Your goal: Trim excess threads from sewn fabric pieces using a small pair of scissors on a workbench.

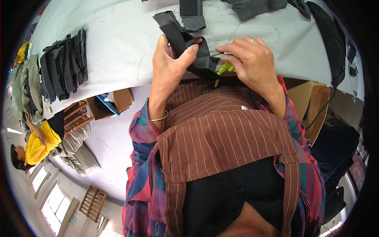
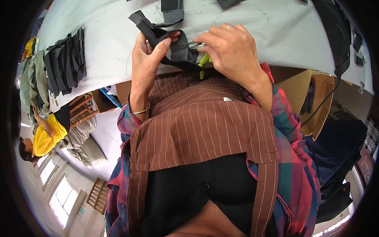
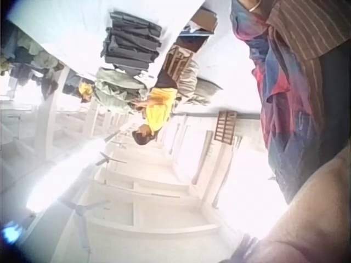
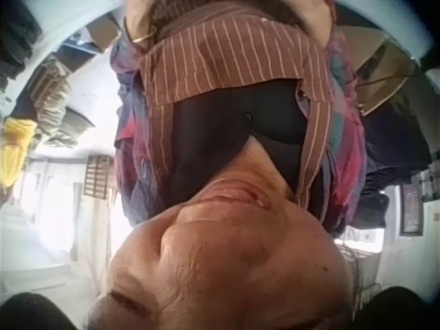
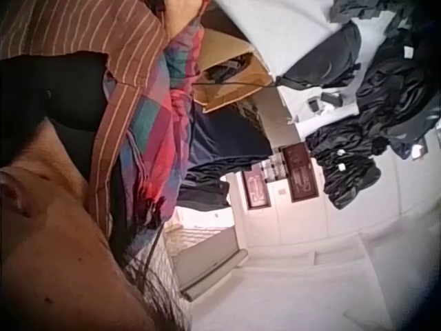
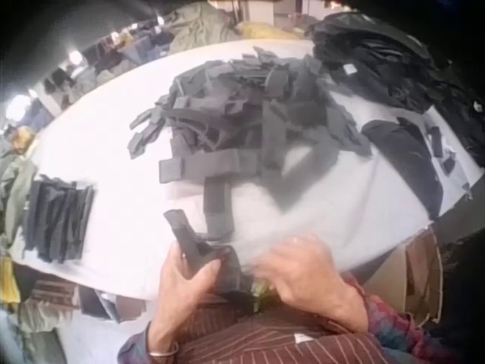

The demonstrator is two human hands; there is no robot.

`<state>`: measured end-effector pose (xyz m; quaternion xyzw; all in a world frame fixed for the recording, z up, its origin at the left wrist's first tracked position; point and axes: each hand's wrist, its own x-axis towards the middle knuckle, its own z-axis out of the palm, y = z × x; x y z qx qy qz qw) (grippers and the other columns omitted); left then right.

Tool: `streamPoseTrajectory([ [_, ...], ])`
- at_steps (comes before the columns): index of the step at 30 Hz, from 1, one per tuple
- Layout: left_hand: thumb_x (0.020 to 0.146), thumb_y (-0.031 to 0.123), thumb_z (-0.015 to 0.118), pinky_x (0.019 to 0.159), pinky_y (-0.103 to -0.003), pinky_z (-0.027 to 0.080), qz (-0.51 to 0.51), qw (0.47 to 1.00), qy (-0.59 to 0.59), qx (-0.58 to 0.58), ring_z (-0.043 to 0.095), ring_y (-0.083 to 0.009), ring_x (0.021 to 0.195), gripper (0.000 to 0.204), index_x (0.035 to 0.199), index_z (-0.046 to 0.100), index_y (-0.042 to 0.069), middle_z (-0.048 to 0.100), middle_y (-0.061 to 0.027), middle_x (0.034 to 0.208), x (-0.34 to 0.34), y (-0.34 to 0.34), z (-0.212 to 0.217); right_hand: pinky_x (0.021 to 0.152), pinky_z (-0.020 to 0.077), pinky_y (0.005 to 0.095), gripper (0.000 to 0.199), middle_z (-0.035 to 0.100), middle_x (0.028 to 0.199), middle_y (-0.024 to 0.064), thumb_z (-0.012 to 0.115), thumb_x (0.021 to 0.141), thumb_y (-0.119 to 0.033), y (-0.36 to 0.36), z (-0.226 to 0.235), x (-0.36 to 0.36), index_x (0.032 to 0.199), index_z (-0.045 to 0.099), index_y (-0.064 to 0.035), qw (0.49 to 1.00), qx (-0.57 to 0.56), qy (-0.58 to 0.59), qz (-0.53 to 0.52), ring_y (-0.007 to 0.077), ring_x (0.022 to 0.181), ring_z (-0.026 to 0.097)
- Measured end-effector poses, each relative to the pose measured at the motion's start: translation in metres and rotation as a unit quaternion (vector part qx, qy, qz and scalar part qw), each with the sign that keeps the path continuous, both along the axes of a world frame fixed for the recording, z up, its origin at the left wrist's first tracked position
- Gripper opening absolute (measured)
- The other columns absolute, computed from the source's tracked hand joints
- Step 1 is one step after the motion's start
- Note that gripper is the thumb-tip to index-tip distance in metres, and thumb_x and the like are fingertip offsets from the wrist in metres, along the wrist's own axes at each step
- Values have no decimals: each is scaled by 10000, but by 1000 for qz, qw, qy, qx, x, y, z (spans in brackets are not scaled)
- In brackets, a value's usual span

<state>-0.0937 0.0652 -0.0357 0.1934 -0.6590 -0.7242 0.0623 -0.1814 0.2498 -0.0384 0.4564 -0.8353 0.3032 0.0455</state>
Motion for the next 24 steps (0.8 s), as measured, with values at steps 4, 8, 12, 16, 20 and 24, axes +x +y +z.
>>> streamPoseTrajectory([
  [4, 885, 95, 616, 901, -298, 492, -1, 1000, 0, -1, 622, -193, 1020, 375, 1195, 456, -44, 643, -171, 1100, 0, 2, 1, 635, 382, 324, 149, 578, 701, 1, 704, 745, -138, 1, 3, 1, 894, 691, -140, 1000, 15, -10, 1, 205, 666, 527],
  [8, 839, 108, 653, 810, -276, 495, 27, 1000, 0, -10, 607, -150, 911, 346, 1112, 497, -37, 641, -134, 1022, 2, 3, -3, 641, 404, 341, 143, 593, 714, 8, 698, 747, -144, -1, 1, 1, 890, 695, -136, 1000, 9, -20, 15, 221, 680, 543],
  [12, 738, 236, 724, 707, -334, 495, 110, 992, 15, -64, 605, -205, 781, 452, 999, 497, -54, 622, -168, 857, 2, 13, -23, 683, 452, 348, 153, 651, 791, 35, 687, 752, -118, -2, 0, 1, 904, 701, -102, 987, -4, -158, -6, 250, 735, 585],
  [16, 708, 225, 719, 595, -459, 491, 186, 970, 2, -159, 614, -437, 669, 444, 897, 411, -33, 587, -255, 679, 7, 38, -9, 787, 472, 281, 199, 687, 921, 83, 643, 795, -45, 7, -8, -4, 988, 688, -32, 962, -1, -274, 9, 186, 850, 631],
  [20, 698, 233, 751, 540, -446, 476, 186, 956, -7, -226, 599, -431, 618, 492, 889, 386, -36, 571, -245, 641, 10, 55, -14, 838, 450, 240, 206, 679, 978, 53, 593, 849, -19, 9, -14, -10, 1039, 669, 7, 925, -20, -379, -19, 112, 913, 597],
  [24, 688, 246, 753, 525, -456, 465, 169, 960, -7, -223, 578, -422, 559, 514, 887, 374, -39, 552, -219, 581, 17, 55, -15, 842, 439, 227, 219, 663, 988, 20, 584, 877, -31, 10, -17, -13, 1080, 663, -8, 915, -34, -402, -27, 90, 919, 576],
])
